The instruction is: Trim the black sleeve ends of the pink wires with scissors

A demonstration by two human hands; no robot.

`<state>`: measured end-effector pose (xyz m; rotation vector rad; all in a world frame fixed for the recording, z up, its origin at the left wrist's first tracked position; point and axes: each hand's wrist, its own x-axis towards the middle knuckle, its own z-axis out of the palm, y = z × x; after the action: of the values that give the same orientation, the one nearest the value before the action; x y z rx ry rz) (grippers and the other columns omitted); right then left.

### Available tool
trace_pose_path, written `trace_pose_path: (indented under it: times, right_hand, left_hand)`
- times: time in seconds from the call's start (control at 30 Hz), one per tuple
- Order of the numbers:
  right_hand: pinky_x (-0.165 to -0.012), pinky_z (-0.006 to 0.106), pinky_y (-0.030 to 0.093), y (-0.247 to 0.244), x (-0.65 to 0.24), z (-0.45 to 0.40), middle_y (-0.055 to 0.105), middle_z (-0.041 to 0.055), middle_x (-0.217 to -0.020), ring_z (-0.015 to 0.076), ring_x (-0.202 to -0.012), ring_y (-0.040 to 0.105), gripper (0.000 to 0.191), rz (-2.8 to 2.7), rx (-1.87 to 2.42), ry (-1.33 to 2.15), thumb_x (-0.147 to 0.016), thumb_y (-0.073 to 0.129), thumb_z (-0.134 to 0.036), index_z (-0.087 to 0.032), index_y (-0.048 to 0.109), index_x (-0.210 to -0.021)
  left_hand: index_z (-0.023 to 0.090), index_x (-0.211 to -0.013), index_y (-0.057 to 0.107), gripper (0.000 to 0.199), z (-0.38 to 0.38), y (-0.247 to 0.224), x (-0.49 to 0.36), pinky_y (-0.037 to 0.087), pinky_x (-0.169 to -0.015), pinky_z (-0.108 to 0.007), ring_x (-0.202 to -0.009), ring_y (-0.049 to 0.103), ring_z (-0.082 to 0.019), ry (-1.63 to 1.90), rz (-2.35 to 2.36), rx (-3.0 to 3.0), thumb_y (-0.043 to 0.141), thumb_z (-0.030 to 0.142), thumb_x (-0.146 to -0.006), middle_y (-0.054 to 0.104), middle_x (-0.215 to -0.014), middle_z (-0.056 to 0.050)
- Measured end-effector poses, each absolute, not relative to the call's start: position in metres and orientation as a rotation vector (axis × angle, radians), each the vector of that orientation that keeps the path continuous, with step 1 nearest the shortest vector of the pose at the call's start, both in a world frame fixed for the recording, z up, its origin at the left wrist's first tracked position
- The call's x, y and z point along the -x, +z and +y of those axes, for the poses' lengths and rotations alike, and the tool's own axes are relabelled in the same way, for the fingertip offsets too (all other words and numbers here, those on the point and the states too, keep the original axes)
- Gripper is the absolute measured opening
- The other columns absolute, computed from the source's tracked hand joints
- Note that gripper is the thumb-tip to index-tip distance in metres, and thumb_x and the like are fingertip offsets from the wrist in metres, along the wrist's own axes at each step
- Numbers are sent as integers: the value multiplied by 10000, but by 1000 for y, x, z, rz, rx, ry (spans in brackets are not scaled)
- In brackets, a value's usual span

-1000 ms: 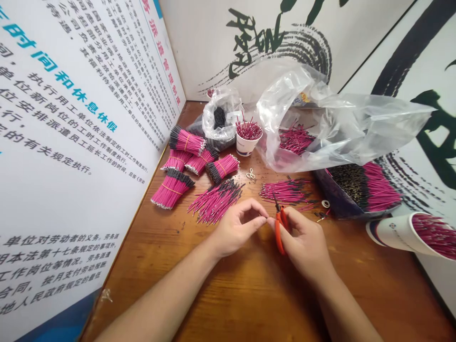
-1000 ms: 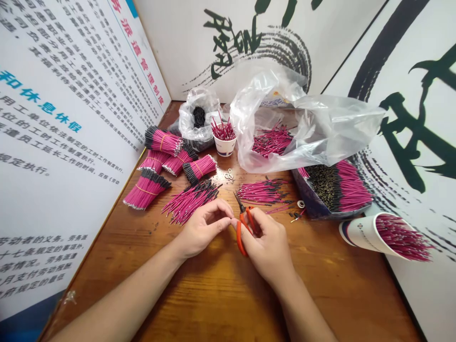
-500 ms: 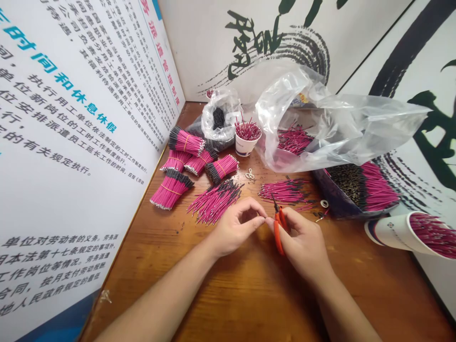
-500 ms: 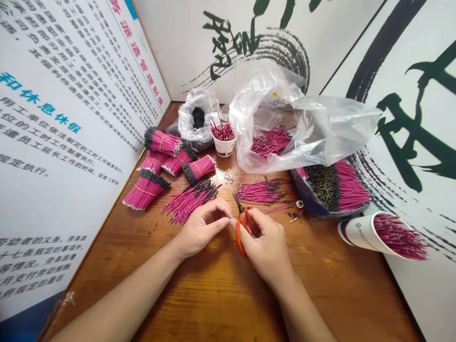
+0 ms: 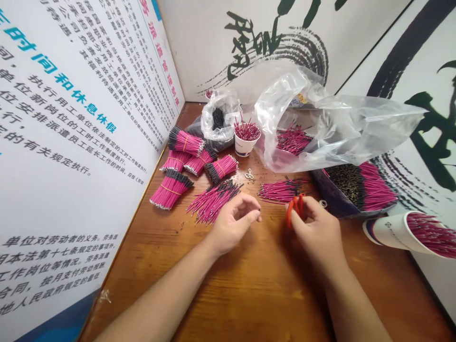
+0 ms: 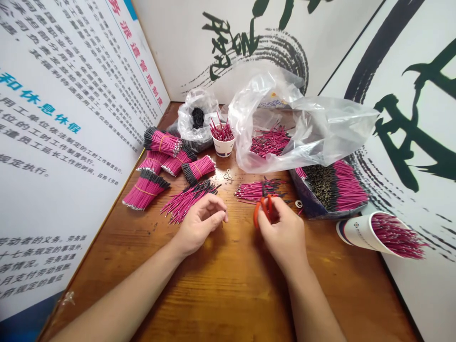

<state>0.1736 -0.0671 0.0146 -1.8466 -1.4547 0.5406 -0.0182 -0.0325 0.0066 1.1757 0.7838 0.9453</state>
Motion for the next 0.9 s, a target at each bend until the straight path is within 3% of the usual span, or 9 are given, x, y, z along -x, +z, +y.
trace_pose_path:
  times: [0.07,0.2,0.33,0.53,0.63,0.77,0.9]
  right_hand:
    - [-592,244,431,11,-183,-63,651,6,-737,157,-623,592,137,-1436,1931,462,-839,596,-338,-204,600,-868]
    - [-594,271,416,4,-195,-57,658,22,-725,184,-628,605,107,-1601,2000,345,-807,585,-314,-209,568,-821]
    - [-618,284,417,0,-196,-56,656,39,-767,198,-676,607,78,-1686,1969,303,-807,553,-285,-214,528,-783]
    - [-616,286,398,3,-199,-57,626,19,-715,190,-644,577,54,-1707,1968,287,-804,541,-255,-219,524,-767]
    - [-621,284,399,1,-201,-57,644,23,-739,193,-663,585,27,-1737,1972,331,-797,539,-239,-218,539,-779]
    - [-651,292,418,-3,-202,-56,665,38,-798,201,-702,606,19,-1736,1967,333,-794,533,-232,-216,542,-799]
    - [-659,301,432,-3,-203,-55,683,56,-815,215,-726,625,43,-1742,1964,294,-789,529,-231,-210,561,-808]
  left_hand:
    - [183,-934,543,125,-35,3,18,407,-634,-244,-651,532,-118,980,834,-1266,580,294,-893,561,-706,13]
    - [184,-893,565,66,-36,-3,19,390,-637,-266,-649,491,-125,899,921,-1786,501,181,-910,569,-754,-5]
    - [180,-908,590,158,-34,-1,20,418,-756,-338,-816,517,-196,719,1075,-2193,448,111,-896,614,-872,-55]
    - [167,-976,630,210,-36,3,19,431,-824,-419,-987,480,-279,586,1430,-2307,465,97,-866,581,-1066,-114]
    - [159,-1060,619,280,-38,3,19,446,-856,-397,-994,508,-254,706,1253,-2273,460,65,-850,576,-1083,-112]
    - [166,-981,620,230,-41,4,16,466,-827,-325,-925,557,-197,612,803,-2255,455,65,-855,609,-1004,-77]
    - [177,-936,612,182,-41,3,15,448,-838,-363,-932,530,-221,547,1000,-2273,445,117,-896,608,-974,-76]
